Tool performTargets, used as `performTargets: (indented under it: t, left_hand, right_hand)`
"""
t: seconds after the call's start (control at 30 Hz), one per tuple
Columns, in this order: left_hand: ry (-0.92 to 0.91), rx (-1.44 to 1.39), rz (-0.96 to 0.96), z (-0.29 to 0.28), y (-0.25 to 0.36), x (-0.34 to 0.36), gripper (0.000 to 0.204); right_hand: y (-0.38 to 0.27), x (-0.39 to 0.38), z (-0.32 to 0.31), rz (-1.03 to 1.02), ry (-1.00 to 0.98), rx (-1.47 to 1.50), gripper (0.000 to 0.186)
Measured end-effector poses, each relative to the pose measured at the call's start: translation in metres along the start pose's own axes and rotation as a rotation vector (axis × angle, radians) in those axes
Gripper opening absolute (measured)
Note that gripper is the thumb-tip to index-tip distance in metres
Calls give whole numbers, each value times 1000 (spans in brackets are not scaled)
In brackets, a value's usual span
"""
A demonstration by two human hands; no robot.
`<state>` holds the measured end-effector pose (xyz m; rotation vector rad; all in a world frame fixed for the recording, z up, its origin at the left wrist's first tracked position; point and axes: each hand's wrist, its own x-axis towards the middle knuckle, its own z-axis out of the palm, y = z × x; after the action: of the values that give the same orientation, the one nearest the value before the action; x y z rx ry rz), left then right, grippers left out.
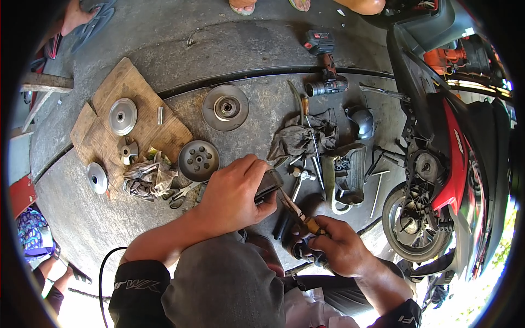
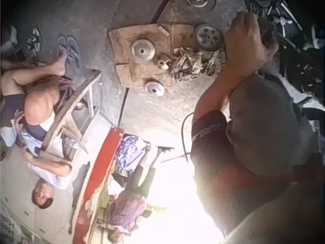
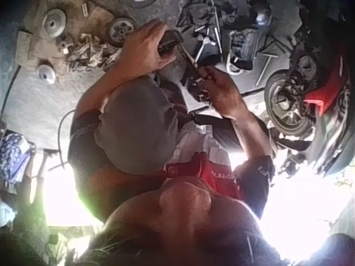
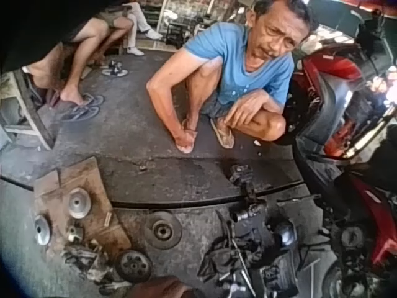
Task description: Repairing and reassembling a motorcycle clutch or CVT component.
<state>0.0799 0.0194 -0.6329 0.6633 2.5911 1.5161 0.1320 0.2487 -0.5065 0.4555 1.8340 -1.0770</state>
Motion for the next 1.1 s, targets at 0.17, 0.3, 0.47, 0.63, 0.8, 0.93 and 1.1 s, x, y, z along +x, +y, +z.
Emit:
performTargets:
  t: [0.17, 0.3, 0.47, 0.63, 0.8, 0.93, 1.1]
  left_hand:
    - [-12, 4, -14, 0, 0, 0, 42]
    - [-6, 21, -27, 0, 1, 1, 39]
    - [-45, 48, -21, -1, -1, 0, 40]
    - [-68, 2, -61, 0, -1, -1, 38]
    - [-54, -19, -71, 3, -2, -1, 38]
    - [-13, -59, -86, 4, -3, -2, 37]
    - [-29, -71, -81, 5, -2, -2, 36]
  right_hand:
    - [3, 3, 6, 2, -7, 126, 25]
    - [5, 5, 3, -28, -13, 95, 25]
    - [7, 7, -3, -69, -23, -38, 23]
    - [6, 9, -3, -56, -20, -80, 20]
    - [3, 12, -3, -98, -19, -105, 22]
    - [3, 14, -6, 25, -72, 87, 22]
    - [10, 12, -9, 79, -84, 74, 22]
